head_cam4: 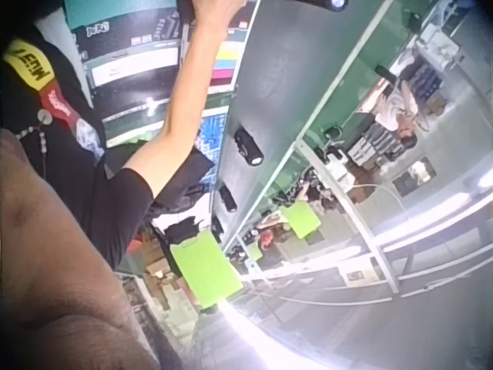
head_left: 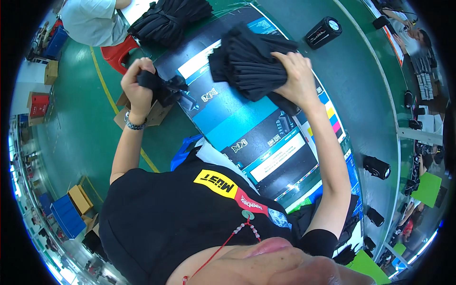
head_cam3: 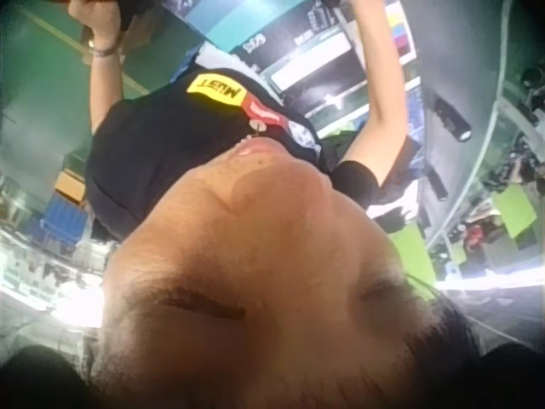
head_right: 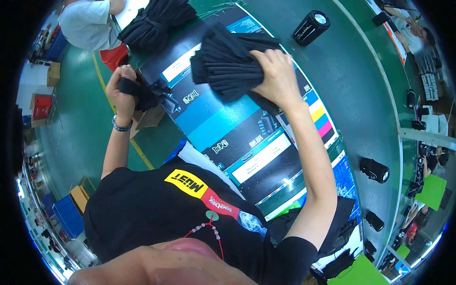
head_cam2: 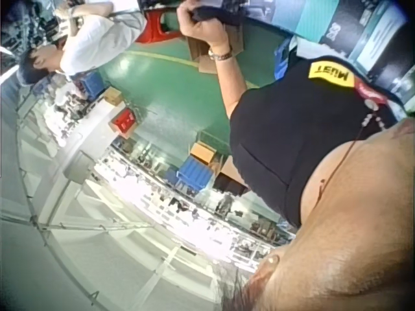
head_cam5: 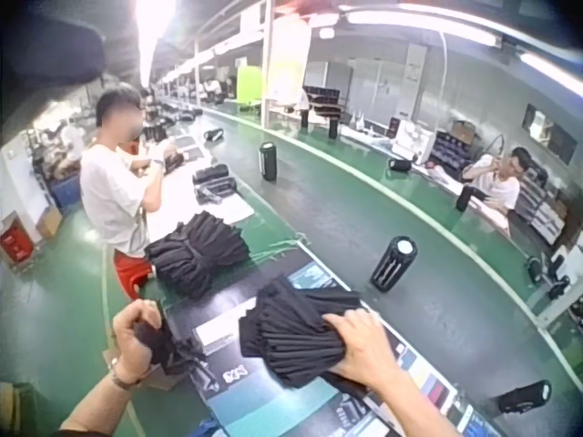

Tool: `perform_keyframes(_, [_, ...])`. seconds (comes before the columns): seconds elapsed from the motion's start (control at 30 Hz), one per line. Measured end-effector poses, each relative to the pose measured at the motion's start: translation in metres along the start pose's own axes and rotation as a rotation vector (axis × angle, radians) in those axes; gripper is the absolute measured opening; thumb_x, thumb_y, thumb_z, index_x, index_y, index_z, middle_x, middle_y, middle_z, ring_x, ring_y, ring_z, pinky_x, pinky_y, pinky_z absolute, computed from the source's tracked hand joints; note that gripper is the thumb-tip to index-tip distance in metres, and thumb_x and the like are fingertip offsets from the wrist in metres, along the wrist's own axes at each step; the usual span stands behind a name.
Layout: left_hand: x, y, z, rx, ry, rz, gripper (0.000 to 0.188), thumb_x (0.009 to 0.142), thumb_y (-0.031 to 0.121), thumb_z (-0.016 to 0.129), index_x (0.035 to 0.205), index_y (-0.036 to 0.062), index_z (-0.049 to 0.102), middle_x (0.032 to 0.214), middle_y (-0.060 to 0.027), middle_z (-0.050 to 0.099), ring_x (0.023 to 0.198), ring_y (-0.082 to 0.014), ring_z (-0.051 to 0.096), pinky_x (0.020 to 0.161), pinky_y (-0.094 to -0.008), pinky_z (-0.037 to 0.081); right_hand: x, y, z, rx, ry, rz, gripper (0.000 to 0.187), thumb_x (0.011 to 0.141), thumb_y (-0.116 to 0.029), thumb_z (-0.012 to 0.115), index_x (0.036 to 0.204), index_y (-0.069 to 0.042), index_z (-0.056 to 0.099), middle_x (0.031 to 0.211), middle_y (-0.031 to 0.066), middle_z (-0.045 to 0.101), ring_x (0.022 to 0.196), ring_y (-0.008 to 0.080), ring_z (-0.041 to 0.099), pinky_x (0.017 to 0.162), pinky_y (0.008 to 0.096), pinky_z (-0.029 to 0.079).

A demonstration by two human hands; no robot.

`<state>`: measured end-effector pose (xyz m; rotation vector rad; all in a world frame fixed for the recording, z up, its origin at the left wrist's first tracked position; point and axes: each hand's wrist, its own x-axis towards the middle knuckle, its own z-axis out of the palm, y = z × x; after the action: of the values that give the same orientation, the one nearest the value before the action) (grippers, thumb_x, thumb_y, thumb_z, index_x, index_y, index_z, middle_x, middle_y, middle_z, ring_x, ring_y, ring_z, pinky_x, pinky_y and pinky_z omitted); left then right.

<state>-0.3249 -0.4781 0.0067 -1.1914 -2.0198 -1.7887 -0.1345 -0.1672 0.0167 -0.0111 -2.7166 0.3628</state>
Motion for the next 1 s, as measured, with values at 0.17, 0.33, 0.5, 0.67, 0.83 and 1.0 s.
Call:
perform_keyframes(0.17, [0.057, 0.054, 0.011, -0.806, 0.104, -0.154, 0.042, 0.103, 0.03, 0.037, 0.067, 0.0086, 0.035, 0.06, 0.0002, 0.03, 0.056, -0.0118, 0.029, 0.053, -0.0263, 0.025, 0.047, -0.032, 0.029, -0.035, 0.056, -0.093, 0.071, 0.056, -0.034, 0.083, 0.118, -0.01, 0.056, 0.093, 0.0087, 0.054, 0.095, 0.0274, 0.053, 0.082, 0.038, 0.038])
perform_keyframes(0.33, [0.095, 0.094, 0.005, -1.404, -0.154, -0.184, 0.04, 0.101, 0.034, 0.042, 0.068, 0.0111, 0.038, 0.06, 0.0026, 0.032, 0.056, -0.0093, 0.028, 0.056, -0.0256, 0.025, 0.052, -0.06, 0.017, -0.03, -0.143, -0.012, 0.107, 0.046, -0.052, 0.086, 0.134, -0.006, 0.046, 0.113, 0.0166, 0.051, 0.116, 0.034, 0.045, 0.1, 0.0507, 0.032])
perform_keyframes(0.5, [0.112, 0.122, 0.046, -1.648, -0.397, -0.186, 0.042, 0.101, 0.039, 0.039, 0.069, 0.0115, 0.041, 0.06, 0.0027, 0.033, 0.057, -0.0097, 0.032, 0.057, -0.0257, 0.027, 0.019, -0.069, -0.032, 0.341, 0.126, 0.032, 0.114, 0.049, -0.054, 0.085, 0.141, -0.006, 0.038, 0.135, 0.0193, 0.041, 0.131, 0.036, 0.035, 0.11, 0.0511, 0.024])
perform_keyframes(0.67, [0.073, 0.16, 0.134, -1.668, -0.619, -0.521, 0.038, 0.101, 0.034, 0.038, 0.071, 0.0108, 0.038, 0.062, -0.0001, 0.033, 0.058, -0.0121, 0.031, 0.057, -0.0266, 0.029, -0.042, -0.101, -0.064, 1.124, 0.105, 0.264, 0.057, 0.077, -0.02, 0.078, 0.122, -0.002, 0.05, 0.122, 0.0127, 0.052, 0.096, 0.0196, 0.057, 0.074, 0.031, 0.052])
perform_keyframes(0.83, [0.029, 0.184, 0.182, -1.166, -0.97, -0.523, 0.019, 0.088, 0.012, 0.06, 0.1, 0.0026, 0.048, 0.088, -0.0055, 0.047, 0.081, -0.0142, 0.047, 0.075, -0.0263, 0.042, -0.128, -0.102, -0.118, 0.979, 0.212, 0.436, 0.024, 0.084, -0.023, 0.071, 0.082, 0.0, 0.063, 0.061, 0.0046, 0.057, 0.058, 0.0118, 0.048, 0.055, 0.0301, 0.039])
perform_keyframes(1.0, [0.01, 0.198, 0.204, -0.767, -1.295, -0.266, 0.069, 0.072, -0.002, 0.059, 0.138, -0.0041, 0.038, 0.139, -0.0187, 0.043, 0.131, -0.0305, 0.042, 0.106, -0.0419, 0.033, -0.237, -0.11, -0.201, 0.608, 0.644, 0.686, 0.024, 0.085, -0.021, 0.07, 0.101, -0.003, 0.067, 0.084, 0.0032, 0.067, 0.074, 0.0071, 0.06, 0.064, 0.0217, 0.046])
